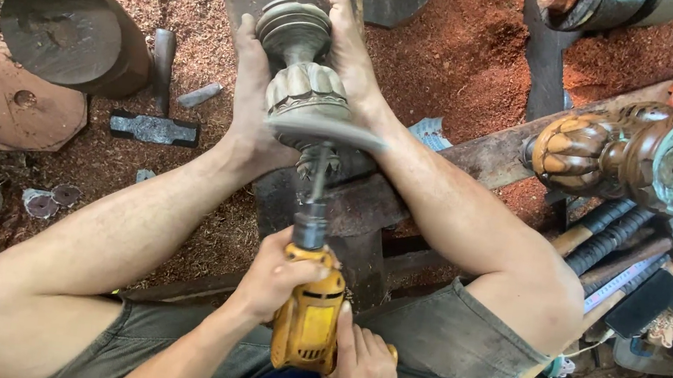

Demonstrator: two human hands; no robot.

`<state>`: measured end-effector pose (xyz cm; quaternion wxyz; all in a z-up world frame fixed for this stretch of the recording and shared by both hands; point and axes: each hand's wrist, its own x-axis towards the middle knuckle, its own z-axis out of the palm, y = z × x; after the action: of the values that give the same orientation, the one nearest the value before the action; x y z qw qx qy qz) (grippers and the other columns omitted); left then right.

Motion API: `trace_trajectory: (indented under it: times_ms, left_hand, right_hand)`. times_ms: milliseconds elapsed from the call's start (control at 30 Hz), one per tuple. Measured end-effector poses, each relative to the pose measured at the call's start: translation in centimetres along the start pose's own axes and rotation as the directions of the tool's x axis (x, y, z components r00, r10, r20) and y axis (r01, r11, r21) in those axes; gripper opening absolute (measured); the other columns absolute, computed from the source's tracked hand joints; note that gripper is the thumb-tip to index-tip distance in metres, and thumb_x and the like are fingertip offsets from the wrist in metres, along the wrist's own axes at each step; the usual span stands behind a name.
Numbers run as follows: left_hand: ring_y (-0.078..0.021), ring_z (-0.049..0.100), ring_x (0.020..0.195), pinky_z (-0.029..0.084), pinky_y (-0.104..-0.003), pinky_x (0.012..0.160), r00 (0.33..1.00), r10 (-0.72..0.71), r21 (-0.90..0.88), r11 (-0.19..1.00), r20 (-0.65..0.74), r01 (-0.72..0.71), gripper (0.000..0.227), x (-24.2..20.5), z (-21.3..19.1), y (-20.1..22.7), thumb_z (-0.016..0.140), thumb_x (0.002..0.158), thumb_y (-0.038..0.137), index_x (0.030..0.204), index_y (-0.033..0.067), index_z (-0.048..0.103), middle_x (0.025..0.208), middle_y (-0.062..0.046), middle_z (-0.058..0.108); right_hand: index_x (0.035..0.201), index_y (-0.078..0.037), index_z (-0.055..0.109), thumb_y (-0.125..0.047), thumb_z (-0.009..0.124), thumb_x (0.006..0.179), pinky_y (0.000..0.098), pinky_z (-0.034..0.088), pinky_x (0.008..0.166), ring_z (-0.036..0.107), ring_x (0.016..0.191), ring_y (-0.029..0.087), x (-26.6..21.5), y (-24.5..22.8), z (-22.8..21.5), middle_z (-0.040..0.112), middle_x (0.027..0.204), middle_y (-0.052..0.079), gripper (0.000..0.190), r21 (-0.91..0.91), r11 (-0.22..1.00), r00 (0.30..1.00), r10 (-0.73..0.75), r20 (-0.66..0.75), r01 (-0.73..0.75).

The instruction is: Polishing a turned wooden object with a power drill sanding attachment and then applying finish with a brush.

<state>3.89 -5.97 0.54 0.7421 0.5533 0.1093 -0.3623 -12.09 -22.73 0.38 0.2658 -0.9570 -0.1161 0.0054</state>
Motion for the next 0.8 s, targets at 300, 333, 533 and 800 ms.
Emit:
trace_trajectory:
  times_ms: [300, 333, 533, 800]
  left_hand:
    - [-0.0238, 0.072, 0.08, 0.062, -0.039, 0.073, 0.99, -0.084, -0.443, 0.896, -0.11, 0.027, 0.026, -2.4, 1.4, -1.9, 0.065, 0.075, 0.009, 0.1, -0.0008, 0.062, 0.093, -0.015, 0.073]
    - [-0.0238, 0.072, 0.08, 0.062, -0.039, 0.073, 0.991, -0.081, -0.445, 0.895, -0.109, 0.024, 0.026, -2.6, 1.8, -2.3, 0.065, 0.075, 0.009, 0.1, -0.0008, 0.062, 0.093, -0.015, 0.073]
    - [-0.0249, 0.071, 0.076, 0.061, -0.039, 0.071, 0.986, -0.13, -0.617, 0.786, -0.1, 0.041, 0.027, -2.9, 4.0, -2.4, 0.064, 0.079, 0.012, 0.1, -0.0043, 0.064, 0.091, -0.017, 0.073]
    - [-0.021, 0.074, 0.075, 0.063, -0.037, 0.073, 0.986, -0.146, -0.391, 0.915, -0.08, 0.103, 0.022, -1.0, 6.8, 1.1, 0.07, 0.081, 0.009, 0.098, -0.0029, 0.063, 0.085, -0.013, 0.074]
  right_hand:
    - [0.147, 0.012, 0.038, -0.018, 0.07, 0.058, 0.037, 0.05, 0.062, 0.059, 0.066, 0.026, 2.3, 1.0, -7.1, 0.056, 0.078, 0.01, 0.099, -0.063, 0.989, 0.93, -0.106, 0.353, 0.137]
    - [0.147, 0.012, 0.038, -0.018, 0.07, 0.058, 0.037, 0.05, 0.062, 0.059, 0.066, 0.026, 2.5, 1.3, -7.9, 0.056, 0.078, 0.01, 0.099, -0.066, 0.988, 0.929, -0.107, 0.354, 0.139]
    - [0.151, 0.002, 0.041, -0.024, 0.069, 0.059, 0.0401, 0.05, 0.058, 0.059, 0.062, 0.027, 4.3, 1.9, -11.6, 0.054, 0.076, 0.008, 0.099, -0.118, 0.98, 0.887, -0.088, 0.452, 0.158]
    - [0.146, 0.005, 0.041, -0.03, 0.078, 0.057, 0.0406, 0.053, 0.055, 0.065, 0.057, 0.025, 1.0, 4.5, -11.0, 0.064, 0.074, 0.011, 0.103, -0.096, 0.995, 0.951, 0.02, 0.31, 0.01]
